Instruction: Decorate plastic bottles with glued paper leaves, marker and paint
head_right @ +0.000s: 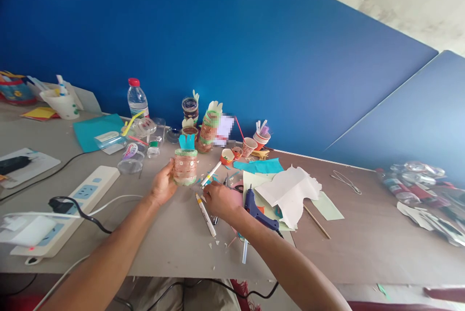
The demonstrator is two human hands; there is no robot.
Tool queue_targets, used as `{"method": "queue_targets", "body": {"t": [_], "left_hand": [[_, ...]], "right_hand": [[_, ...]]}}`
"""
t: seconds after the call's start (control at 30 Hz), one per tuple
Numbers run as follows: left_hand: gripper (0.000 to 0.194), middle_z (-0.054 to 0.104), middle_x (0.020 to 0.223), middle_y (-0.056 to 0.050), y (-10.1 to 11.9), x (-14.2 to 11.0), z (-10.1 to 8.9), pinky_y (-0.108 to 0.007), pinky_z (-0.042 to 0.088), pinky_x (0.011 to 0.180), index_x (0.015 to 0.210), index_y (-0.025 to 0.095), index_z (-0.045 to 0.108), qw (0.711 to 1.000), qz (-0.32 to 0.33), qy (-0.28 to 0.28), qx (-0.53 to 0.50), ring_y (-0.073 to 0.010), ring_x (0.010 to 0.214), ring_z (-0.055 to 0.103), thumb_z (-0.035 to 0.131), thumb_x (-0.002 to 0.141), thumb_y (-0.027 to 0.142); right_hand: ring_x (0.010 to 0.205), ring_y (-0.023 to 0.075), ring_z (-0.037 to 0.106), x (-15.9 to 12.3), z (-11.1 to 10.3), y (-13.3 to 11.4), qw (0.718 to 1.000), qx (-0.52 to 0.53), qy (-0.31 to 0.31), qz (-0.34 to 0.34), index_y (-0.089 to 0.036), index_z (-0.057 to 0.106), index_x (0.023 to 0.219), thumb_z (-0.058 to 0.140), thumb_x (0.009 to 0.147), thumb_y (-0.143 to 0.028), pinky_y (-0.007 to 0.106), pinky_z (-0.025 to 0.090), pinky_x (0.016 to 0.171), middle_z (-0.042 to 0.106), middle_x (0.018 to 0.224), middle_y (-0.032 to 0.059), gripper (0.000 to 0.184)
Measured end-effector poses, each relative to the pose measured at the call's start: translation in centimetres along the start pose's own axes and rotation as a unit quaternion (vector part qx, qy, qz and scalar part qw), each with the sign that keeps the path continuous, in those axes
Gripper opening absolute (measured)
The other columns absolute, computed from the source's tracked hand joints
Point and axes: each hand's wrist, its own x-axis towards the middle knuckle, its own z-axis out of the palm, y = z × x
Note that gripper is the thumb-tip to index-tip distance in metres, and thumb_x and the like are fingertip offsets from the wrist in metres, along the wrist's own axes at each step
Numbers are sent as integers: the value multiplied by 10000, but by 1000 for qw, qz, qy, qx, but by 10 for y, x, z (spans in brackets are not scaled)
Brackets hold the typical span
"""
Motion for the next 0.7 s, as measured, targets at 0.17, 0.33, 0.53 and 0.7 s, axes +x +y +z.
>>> {"method": "queue_targets", "body": {"t": [0.17,0.33,0.53,0.7], "left_hand": [[376,788,999,-139,0,-1,1,-421,562,939,1009,121,753,1000,3,4,1,-302,1077,713,548,943,429],[335,787,1028,-140,2,-1,4,-442,572,925,1033,136,748,1000,3,8,-9,-316,1079,716,590,912,405],[231,787,863,-104,4,0,7,-413,581,905,839,149,735,999,5,47,-26,-291,1000,739,608,900,332],[264,789,891,-115,4,0,5,-420,580,905,862,143,744,999,-5,40,-13,-298,1019,732,584,920,344]], "right_hand": [[933,203,695,14,-6,8,1000,-21,16,7,-199,727,1139,452,975,-157,278,484,794,696,1136,98,323],[935,196,699,35,-7,15,998,-69,14,5,-231,659,1291,442,949,-112,266,502,736,620,1264,116,422],[925,196,697,56,-1,24,994,-103,-15,-44,-234,697,1217,531,849,-50,300,530,816,558,1377,113,444],[913,216,690,63,-7,29,992,-98,19,-83,-180,704,1102,525,881,-82,348,532,849,584,1345,136,301]]}}
